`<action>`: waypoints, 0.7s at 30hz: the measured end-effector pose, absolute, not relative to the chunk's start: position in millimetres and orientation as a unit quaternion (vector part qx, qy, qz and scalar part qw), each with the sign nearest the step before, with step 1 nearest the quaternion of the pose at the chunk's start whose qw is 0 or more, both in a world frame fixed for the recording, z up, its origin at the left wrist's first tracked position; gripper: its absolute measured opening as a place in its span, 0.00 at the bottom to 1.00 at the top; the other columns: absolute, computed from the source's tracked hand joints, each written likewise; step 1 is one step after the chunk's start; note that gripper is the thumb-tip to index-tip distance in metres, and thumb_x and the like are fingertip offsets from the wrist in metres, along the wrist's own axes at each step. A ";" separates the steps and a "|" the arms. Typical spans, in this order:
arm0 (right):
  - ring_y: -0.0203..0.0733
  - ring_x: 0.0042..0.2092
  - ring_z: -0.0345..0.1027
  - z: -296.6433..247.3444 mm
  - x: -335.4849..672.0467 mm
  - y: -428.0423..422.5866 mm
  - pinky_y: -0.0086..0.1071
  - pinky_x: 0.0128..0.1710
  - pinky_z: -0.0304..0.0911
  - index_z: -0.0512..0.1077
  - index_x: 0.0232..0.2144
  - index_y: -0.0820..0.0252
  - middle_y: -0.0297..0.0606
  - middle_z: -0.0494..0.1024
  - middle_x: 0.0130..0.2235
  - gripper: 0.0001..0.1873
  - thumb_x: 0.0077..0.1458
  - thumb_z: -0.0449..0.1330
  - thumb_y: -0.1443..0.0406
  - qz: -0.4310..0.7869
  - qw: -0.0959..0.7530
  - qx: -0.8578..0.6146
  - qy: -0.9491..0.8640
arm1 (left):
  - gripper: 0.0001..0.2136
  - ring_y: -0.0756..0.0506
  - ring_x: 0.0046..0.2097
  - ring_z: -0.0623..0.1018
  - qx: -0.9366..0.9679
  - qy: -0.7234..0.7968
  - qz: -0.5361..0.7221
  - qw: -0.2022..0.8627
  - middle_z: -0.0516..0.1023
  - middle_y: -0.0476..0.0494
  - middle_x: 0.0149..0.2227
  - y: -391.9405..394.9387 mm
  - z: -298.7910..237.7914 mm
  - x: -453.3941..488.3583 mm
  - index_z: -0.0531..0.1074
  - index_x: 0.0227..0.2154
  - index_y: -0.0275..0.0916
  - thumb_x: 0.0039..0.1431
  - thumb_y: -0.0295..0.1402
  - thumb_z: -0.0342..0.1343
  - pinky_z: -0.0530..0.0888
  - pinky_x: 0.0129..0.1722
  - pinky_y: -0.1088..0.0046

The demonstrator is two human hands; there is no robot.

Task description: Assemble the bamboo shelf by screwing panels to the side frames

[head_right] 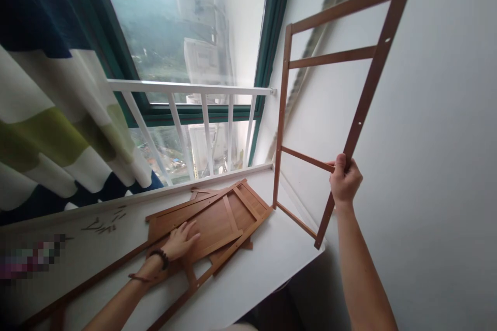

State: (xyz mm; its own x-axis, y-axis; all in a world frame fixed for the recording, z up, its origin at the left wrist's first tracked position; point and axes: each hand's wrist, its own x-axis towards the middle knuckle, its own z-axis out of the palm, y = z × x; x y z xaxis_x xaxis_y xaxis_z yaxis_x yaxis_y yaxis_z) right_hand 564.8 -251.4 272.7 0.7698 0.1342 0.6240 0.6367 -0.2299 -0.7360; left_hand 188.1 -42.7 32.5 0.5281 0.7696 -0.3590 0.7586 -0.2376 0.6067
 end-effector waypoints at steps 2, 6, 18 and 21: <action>0.31 0.15 0.56 265.2 564.8 -250.5 0.28 0.16 0.53 0.68 0.25 0.63 0.34 0.69 0.18 0.27 0.56 0.45 0.46 -0.245 0.571 -0.747 -0.236 | 0.33 0.30 0.65 0.46 0.794 0.518 -0.039 0.315 0.49 0.29 0.64 -59.8 12.5 185.5 0.58 0.59 0.37 0.51 0.47 0.48 0.47 0.57 0.42; 0.31 0.15 0.56 234.8 558.6 -239.2 0.28 0.15 0.53 0.65 0.27 0.61 0.35 0.71 0.22 0.26 0.57 0.43 0.46 -0.233 0.601 -0.737 -0.203 | 0.32 0.34 0.66 0.38 0.849 0.490 -0.070 0.185 0.39 0.36 0.67 -79.9 -15.0 176.9 0.51 0.61 0.45 0.54 0.50 0.44 0.42 0.58 0.44; 0.30 0.16 0.58 173.2 582.9 -223.9 0.26 0.14 0.57 0.61 0.30 0.59 0.33 0.70 0.24 0.23 0.50 0.52 0.45 -0.131 0.655 -0.729 -0.153 | 0.33 0.37 0.66 0.40 0.867 0.461 -0.079 0.175 0.39 0.40 0.67 -71.7 -20.2 165.6 0.51 0.61 0.47 0.54 0.51 0.45 0.43 0.60 0.47; 0.31 0.19 0.61 162.5 581.5 -225.6 0.27 0.17 0.61 0.63 0.30 0.61 0.38 0.74 0.28 0.25 0.50 0.52 0.44 -0.096 0.644 -0.739 -0.173 | 0.32 0.36 0.66 0.40 0.869 0.461 -0.070 0.166 0.39 0.41 0.67 -70.1 -28.0 163.6 0.51 0.61 0.47 0.54 0.52 0.44 0.43 0.59 0.47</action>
State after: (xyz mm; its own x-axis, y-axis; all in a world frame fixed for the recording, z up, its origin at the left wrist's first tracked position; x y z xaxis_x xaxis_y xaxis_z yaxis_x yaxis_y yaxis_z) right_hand 581.5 -225.6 162.5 0.9215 0.1328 0.3651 0.3798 -0.1102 -0.9185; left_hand 163.6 -70.1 -28.0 0.5644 0.7787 -0.2740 0.8249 -0.5193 0.2232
